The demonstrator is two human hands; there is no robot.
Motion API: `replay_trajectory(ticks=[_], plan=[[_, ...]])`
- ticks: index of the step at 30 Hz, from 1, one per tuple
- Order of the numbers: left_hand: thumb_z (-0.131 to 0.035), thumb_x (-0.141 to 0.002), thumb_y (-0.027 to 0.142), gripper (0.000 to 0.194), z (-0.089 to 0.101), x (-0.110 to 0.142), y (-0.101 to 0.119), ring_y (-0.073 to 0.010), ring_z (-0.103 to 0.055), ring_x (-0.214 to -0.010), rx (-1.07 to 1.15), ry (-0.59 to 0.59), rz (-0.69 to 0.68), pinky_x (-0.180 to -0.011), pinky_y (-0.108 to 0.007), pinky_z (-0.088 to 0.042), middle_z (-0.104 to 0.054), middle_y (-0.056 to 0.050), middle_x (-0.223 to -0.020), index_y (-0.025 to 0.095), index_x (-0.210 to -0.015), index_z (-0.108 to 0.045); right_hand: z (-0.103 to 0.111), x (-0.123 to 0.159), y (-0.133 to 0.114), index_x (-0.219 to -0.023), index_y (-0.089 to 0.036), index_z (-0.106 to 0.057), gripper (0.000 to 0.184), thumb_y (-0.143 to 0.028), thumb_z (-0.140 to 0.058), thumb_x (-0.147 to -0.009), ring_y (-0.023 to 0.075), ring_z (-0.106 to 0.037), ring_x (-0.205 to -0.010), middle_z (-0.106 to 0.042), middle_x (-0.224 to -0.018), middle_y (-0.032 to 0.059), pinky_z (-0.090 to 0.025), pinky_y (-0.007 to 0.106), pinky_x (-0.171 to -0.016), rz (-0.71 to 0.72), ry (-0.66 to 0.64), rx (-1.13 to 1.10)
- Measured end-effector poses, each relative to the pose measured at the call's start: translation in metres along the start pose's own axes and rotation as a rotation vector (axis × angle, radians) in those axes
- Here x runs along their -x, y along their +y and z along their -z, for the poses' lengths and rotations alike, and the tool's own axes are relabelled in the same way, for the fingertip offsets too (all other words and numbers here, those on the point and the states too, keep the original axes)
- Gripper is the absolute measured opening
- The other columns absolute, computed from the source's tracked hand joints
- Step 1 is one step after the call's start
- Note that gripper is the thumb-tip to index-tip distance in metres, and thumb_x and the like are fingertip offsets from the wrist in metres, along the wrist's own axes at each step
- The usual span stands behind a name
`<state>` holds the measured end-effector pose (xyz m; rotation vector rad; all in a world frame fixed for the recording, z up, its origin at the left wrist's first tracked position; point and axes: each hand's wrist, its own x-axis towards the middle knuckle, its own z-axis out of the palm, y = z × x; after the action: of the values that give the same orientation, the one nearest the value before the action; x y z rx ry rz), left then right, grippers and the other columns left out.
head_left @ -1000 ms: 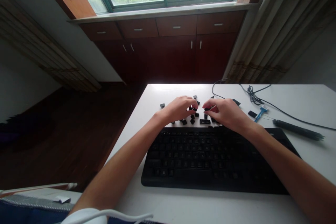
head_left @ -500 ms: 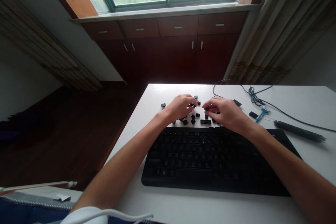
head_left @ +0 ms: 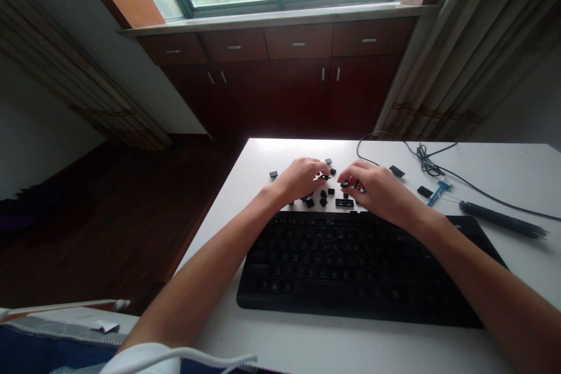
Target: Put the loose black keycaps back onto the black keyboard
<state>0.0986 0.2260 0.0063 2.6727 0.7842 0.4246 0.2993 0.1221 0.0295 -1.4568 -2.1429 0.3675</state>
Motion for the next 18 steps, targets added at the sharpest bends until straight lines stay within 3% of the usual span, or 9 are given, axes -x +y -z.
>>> replay_trajectory(ticks=[5, 10, 18], plan=[[-0.065, -0.086, 0.02, 0.025, 0.013, 0.003, 0.005, -0.0194, -0.068, -0.089, -0.008, -0.062, -0.024, -0.078, -0.029, -0.053, -0.072, -0.006, -0.107, 0.021, -0.11, -0.072, -0.003, 0.0, 0.003, -0.097, -0.02, -0.069, 0.014, -0.014, -0.062, -0.087, 0.0178, -0.066, -0.081, -0.068, -0.101, 0.0059, -0.054, 0.032, -0.076, -0.005, 0.0, -0.003], [-0.065, -0.085, 0.02, 0.021, 0.03, 0.008, 0.014, -0.0149, -0.067, -0.075, 0.009, -0.178, -0.047, -0.067, -0.025, -0.051, -0.073, -0.003, -0.098, 0.024, -0.104, -0.075, -0.006, 0.0, 0.004, -0.1, -0.019, -0.07, 0.016, -0.014, -0.061, -0.087, 0.0178, -0.067, -0.081, -0.068, -0.1, 0.0066, -0.056, 0.033, -0.078, -0.02, -0.01, 0.008], [-0.07, -0.082, 0.021, 0.017, 0.03, 0.01, 0.016, -0.0164, -0.068, -0.074, 0.007, -0.264, -0.047, -0.07, -0.026, -0.052, -0.075, -0.002, -0.088, 0.024, -0.096, -0.079, -0.013, 0.0, 0.002, -0.101, -0.018, -0.072, 0.016, -0.017, -0.06, -0.09, 0.0209, -0.067, -0.084, -0.07, -0.104, 0.0085, -0.054, 0.035, -0.079, -0.027, -0.049, 0.099]])
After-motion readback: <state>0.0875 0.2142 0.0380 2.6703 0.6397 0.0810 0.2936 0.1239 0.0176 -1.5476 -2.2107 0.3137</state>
